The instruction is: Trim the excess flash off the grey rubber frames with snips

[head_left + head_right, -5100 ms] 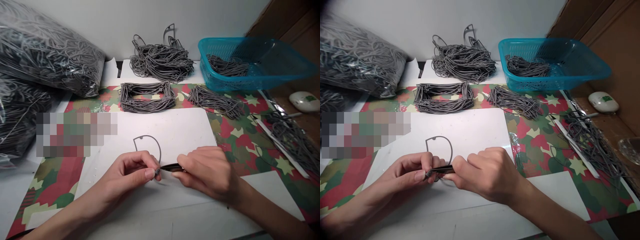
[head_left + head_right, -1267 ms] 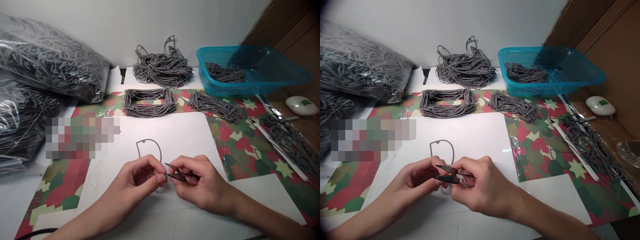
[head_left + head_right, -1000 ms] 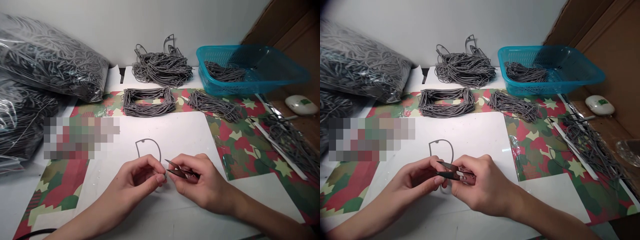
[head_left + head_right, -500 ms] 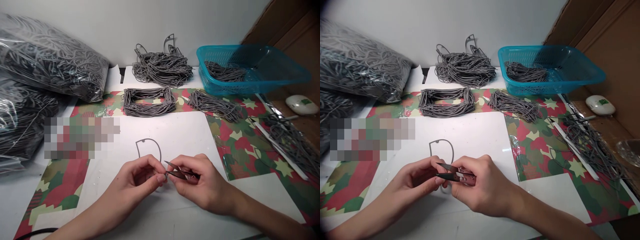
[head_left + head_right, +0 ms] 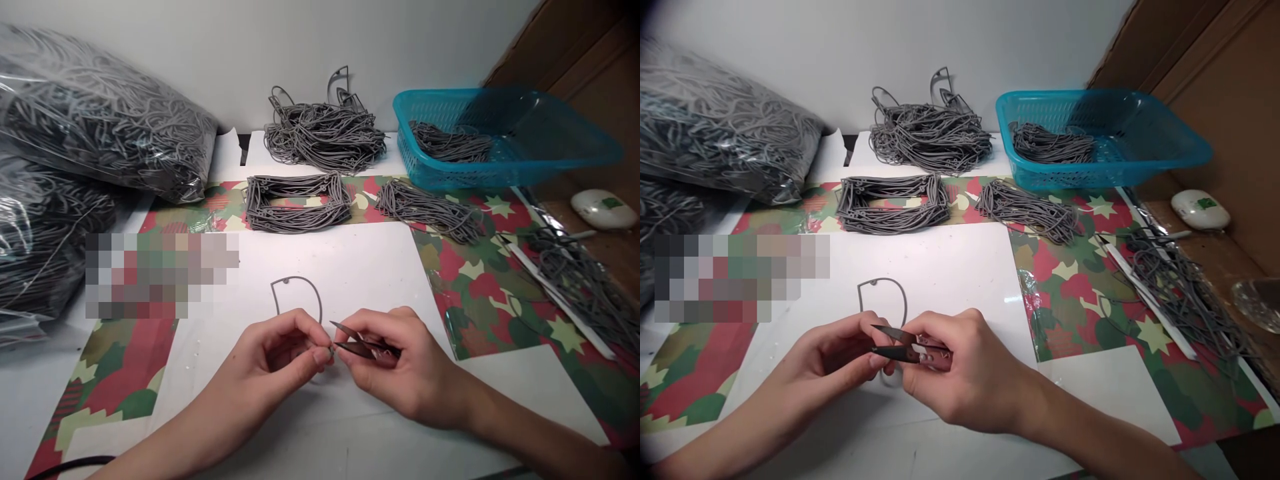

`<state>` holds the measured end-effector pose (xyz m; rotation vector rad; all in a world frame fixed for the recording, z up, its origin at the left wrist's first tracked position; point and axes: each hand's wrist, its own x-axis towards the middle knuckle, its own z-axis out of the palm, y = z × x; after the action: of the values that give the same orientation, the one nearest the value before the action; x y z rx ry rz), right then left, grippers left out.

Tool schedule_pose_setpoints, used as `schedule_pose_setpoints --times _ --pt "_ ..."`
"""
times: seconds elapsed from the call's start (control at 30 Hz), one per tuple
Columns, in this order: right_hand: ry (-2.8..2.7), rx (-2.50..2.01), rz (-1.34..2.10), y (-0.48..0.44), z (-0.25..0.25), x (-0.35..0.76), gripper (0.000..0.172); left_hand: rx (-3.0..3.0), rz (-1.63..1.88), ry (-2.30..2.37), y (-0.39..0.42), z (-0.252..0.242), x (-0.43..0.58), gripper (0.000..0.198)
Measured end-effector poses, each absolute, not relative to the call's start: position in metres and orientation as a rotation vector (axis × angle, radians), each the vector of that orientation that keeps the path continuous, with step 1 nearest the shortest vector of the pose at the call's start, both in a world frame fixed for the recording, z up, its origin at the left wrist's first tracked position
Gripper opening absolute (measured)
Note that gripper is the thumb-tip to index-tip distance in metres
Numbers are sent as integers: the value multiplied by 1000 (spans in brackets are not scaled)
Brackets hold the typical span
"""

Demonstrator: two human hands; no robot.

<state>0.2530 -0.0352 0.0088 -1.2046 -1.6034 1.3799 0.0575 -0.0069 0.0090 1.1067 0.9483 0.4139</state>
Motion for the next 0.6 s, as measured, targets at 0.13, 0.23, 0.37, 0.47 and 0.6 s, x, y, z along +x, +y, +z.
schedule_pose_setpoints --times 0.13,0.23,0.37,0.47,0.6 --pt "-1586 -1180 1402 -35 8 253 7 1108 396 952 -7 9 57 22" --pt "-1571 -1173 1419 -34 8 253 7 1107 382 943 -7 10 57 22" --pt "-1576 -1171 1432 -33 9 253 6 1100 384 937 -6 10 57 20" --pt "-1565 -1172 1463 -33 10 253 4 1121 388 947 -6 10 57 20" --pt "-1538 -1144 1505 -33 11 254 2 1139 381 958 -6 10 57 22"
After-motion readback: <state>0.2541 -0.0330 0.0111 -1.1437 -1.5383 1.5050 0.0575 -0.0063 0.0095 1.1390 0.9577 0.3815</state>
